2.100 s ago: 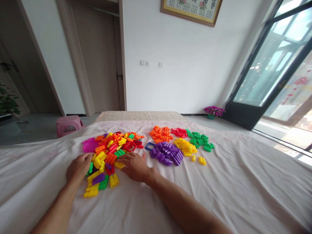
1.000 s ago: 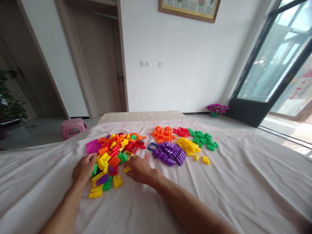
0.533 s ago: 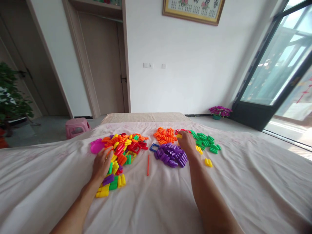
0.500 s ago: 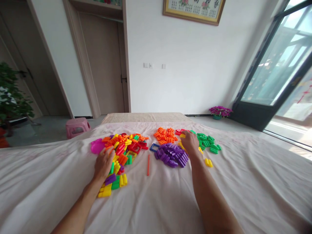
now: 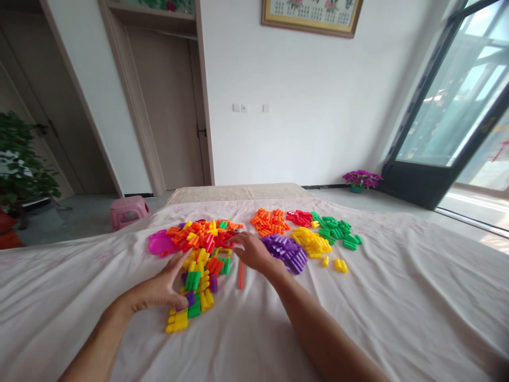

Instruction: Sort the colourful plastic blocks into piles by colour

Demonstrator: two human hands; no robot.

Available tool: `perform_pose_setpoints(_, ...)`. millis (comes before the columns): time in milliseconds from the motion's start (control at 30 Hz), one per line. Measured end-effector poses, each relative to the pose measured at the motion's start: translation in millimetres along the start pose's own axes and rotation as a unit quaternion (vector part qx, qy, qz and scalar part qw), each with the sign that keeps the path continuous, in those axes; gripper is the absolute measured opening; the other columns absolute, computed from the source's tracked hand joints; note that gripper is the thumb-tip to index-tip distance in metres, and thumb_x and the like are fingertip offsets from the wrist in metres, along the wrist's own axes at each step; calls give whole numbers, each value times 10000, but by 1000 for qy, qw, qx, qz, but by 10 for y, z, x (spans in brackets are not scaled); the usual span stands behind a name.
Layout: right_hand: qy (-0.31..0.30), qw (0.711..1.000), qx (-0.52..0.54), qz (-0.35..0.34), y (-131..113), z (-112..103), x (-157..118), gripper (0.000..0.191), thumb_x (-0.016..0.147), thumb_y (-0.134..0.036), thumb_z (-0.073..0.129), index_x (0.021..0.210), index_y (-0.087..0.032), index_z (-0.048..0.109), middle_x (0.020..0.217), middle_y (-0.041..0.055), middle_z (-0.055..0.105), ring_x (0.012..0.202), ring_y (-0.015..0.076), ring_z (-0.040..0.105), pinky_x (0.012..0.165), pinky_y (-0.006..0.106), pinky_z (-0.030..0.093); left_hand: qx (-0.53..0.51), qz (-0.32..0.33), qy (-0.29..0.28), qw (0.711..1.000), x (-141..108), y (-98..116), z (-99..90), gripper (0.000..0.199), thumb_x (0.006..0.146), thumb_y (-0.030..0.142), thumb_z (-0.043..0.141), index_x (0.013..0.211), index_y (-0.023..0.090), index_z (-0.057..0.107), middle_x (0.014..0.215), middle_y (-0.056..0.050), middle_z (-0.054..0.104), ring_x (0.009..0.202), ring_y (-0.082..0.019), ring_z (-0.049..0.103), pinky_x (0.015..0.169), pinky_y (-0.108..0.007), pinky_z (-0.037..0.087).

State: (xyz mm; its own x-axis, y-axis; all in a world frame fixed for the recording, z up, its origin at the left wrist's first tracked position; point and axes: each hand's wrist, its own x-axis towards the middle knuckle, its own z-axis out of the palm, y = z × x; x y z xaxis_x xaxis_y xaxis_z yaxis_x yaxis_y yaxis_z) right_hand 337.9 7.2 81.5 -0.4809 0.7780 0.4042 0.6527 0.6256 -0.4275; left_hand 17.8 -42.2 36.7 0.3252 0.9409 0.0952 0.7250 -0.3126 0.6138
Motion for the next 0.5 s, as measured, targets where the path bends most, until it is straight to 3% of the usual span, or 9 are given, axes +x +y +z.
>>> perform_pose_setpoints(67,-64,997,-16,-30,-96,143,-43,466,772,-231,700,1236,-224,652,1170,74,677,1102,238,600,963,334,457,30,-9,-35,999,-14,9,118,1338,451,336,893,1587,216,195,1644,-179,108,1500,-378,92,1175,-544,225)
perform_pose_setpoints(133,-105,993,-43,-28,-139,226,-90,618,701,-292,777,1292,-225,614,1197,96,650,1126,270,579,952,357,467,41,14,-28,999,8,63,282,1375,436,294,890,1594,242,150,1652,-166,45,1505,-376,42,1180,-546,214)
perform_pose_setpoints(267,-107,991,-75,-22,-182,296,-153,525,748,-224,694,1265,-231,606,1172,84,629,1076,241,592,886,316,489,23,60,37,997,95,155,559,1282,508,346,872,1589,288,184,1642,-148,121,1508,-370,53,1186,-566,189)
perform_pose_setpoints(400,-103,986,-130,-15,-248,265,-160,380,781,-126,567,1148,-208,617,1150,91,610,998,217,615,785,291,503,-28,55,141,988,155,170,609,986,659,497,779,1520,244,371,1603,-147,259,1489,-351,186,1192,-537,213)
perform_pose_setpoints(500,-98,985,-144,0,-249,141,-131,362,792,-109,535,1133,-202,609,1177,98,595,976,210,621,743,281,499,-115,-12,231,966,176,126,525,734,842,573,550,1465,203,438,1516,-133,439,1397,-296,409,1149,-458,350)
